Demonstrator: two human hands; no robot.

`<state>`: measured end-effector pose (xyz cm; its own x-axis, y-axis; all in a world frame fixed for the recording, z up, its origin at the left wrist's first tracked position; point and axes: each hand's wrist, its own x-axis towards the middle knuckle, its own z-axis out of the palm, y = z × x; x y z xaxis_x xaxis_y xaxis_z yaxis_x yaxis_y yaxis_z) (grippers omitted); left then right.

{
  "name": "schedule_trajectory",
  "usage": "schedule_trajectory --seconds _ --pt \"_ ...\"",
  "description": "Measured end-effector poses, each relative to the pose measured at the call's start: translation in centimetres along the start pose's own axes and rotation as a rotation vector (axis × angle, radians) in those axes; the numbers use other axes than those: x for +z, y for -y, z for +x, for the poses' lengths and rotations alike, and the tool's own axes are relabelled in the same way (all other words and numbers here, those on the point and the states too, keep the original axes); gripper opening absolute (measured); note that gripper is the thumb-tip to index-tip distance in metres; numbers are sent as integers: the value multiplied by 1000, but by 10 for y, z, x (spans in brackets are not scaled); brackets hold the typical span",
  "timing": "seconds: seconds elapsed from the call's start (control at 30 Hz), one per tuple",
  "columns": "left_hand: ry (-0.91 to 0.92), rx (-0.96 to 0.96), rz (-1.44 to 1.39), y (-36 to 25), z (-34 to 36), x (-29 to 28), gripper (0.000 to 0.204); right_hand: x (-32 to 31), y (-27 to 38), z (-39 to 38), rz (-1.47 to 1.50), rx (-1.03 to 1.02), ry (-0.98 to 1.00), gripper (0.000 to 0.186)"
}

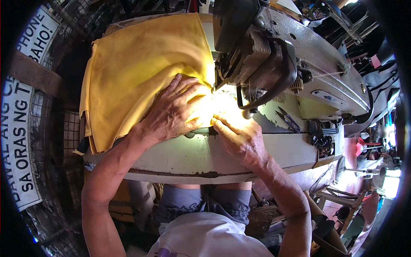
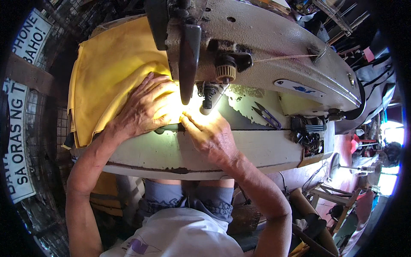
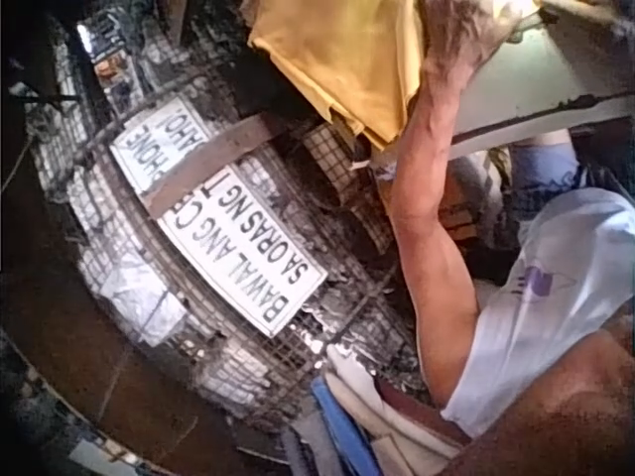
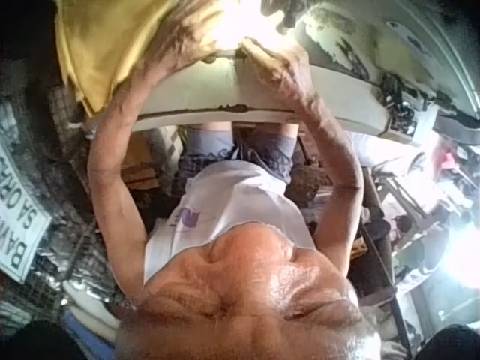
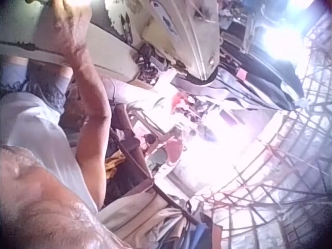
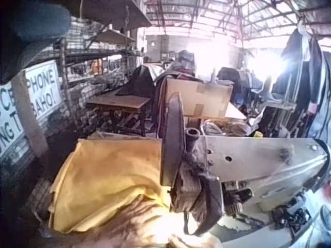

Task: Sewing a yellow fabric bag using an industrial sewing machine.

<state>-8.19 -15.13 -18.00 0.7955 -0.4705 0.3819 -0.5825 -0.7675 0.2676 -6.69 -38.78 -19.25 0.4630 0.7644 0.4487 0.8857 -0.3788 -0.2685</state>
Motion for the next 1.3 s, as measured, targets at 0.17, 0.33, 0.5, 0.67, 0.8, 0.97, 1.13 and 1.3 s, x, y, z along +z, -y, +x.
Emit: schedule_trajectory --seconds 0.17,0.33,0.5,0.67,0.8,0.97,1.13,1.3 --pt "-14 19 54 19 11 8 39 5 -10 11 -76 -9 -46 35" --pt "0 40 87 35 19 14 36 -26 2 9 -73 188 99 32" --pt "-15 9 104 48 18 9 38 -100 6 -35 -276 357 33 42" --pt "35 24 116 49 26 14 36 -235 -53 -69 -815 575 -420 34" --pt "56 11 105 42 26 3 30 -305 -186 -67 -636 711 -351 39" --pt "74 88 148 48 26 13 26 -361 -289 -86 -793 556 171 53" --pt "108 69 115 43 28 8 28 -369 -311 -102 -203 1034 7 49" --pt "111 -11 164 41 21 10 30 -321 -268 -177 -144 848 -565 40"
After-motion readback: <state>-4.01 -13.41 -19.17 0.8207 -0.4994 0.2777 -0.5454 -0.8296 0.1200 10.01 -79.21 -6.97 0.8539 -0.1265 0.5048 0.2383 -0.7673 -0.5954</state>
